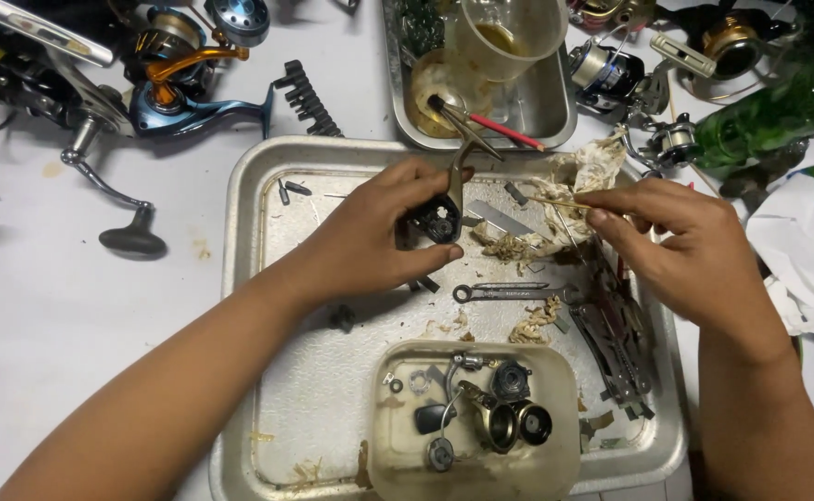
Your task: Assembling and lubricating the internal components of a fishing reel on a workbench
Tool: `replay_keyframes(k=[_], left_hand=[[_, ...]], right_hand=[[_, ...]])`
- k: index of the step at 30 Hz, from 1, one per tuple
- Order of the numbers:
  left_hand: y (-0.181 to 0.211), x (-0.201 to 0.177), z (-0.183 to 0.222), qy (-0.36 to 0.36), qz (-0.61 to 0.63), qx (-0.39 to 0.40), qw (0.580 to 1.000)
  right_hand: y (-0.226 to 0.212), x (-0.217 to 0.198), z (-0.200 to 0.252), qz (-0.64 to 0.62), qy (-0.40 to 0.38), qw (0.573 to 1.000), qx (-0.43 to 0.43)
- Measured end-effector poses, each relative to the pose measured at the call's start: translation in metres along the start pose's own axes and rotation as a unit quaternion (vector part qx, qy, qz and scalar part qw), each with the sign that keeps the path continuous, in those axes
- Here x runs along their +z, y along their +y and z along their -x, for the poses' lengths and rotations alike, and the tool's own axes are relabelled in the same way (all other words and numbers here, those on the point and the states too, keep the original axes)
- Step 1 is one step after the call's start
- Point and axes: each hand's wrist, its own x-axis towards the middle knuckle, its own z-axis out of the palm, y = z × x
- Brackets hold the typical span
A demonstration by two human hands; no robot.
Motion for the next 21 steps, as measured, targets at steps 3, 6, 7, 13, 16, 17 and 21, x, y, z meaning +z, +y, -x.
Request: replay_keyframes(k=[3,6,7,13,16,17,21], left_hand=[[0.007,-0.002,0.001,-0.028,-0.004,0.013,1.0],[0.009,-0.003,0.002,-0.008,0.014,0.089,0.996],[0.01,-0.002,0.003,-0.003,0.016,0.085,0.996],[0.007,0.006,0.001,-0.062,-0.005,0.085,0.994],[0.01,0.003,0.002,-0.055,-0.009,0.089,0.994],[0.015,-0.001,0.002,-0.064,0.001,0.066,0.996],[0.029,-0.008,0.002,-0.094,0.065,-0.046,0.992]], right_hand=[[-0.008,0.001,-0.008,-0.011,0.008,1.0,0.003],[-0.005,0.009,-0.012,-0.035,0.002,0.999,-0.032],[-0.004,0.012,-0.013,-0.034,-0.003,0.999,-0.035],[0.01,0.036,-0.013,0.039,0.064,0.982,-0.172],[0.02,0.04,-0.014,0.071,0.085,0.975,-0.19],[0.024,0.039,-0.014,0.068,0.096,0.974,-0.195],[0.03,0.036,-0.01,0.05,0.187,0.961,-0.199]])
